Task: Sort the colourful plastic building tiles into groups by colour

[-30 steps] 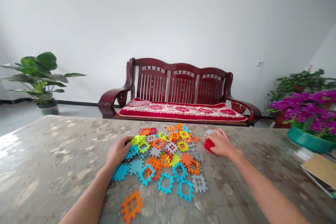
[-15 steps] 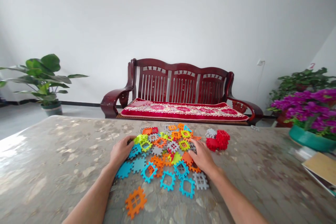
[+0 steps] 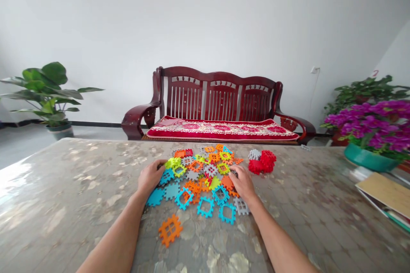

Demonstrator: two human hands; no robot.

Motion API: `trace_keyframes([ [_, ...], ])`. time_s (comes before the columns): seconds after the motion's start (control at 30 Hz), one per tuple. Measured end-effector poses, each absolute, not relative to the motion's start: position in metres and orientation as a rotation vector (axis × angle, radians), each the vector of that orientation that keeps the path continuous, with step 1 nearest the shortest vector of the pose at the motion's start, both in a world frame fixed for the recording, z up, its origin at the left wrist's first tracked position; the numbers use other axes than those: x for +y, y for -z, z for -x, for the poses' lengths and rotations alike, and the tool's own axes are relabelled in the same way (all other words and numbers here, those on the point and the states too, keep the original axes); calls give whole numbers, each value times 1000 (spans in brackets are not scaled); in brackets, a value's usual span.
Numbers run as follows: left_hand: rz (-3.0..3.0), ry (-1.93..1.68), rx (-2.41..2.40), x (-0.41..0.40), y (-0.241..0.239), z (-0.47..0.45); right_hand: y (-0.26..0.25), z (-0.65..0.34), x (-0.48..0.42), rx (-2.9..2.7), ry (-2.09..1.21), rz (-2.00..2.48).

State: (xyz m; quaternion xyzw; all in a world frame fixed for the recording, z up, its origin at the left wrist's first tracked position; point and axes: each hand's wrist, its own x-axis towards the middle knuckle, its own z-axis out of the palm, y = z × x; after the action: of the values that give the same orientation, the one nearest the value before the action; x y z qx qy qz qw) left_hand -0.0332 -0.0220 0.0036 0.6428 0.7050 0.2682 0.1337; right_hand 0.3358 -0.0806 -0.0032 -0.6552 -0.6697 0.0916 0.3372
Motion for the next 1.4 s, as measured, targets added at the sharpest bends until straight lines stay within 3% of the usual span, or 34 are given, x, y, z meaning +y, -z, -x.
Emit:
trace_keyframes([
  [0.53,-1804,-760,2097,-28,-13,27,13,-335,-72,-1657,-153,1648],
  [1.4,-1726,-950,2023,-12,7,38,14,-335,-71,-1553,-284,1616],
])
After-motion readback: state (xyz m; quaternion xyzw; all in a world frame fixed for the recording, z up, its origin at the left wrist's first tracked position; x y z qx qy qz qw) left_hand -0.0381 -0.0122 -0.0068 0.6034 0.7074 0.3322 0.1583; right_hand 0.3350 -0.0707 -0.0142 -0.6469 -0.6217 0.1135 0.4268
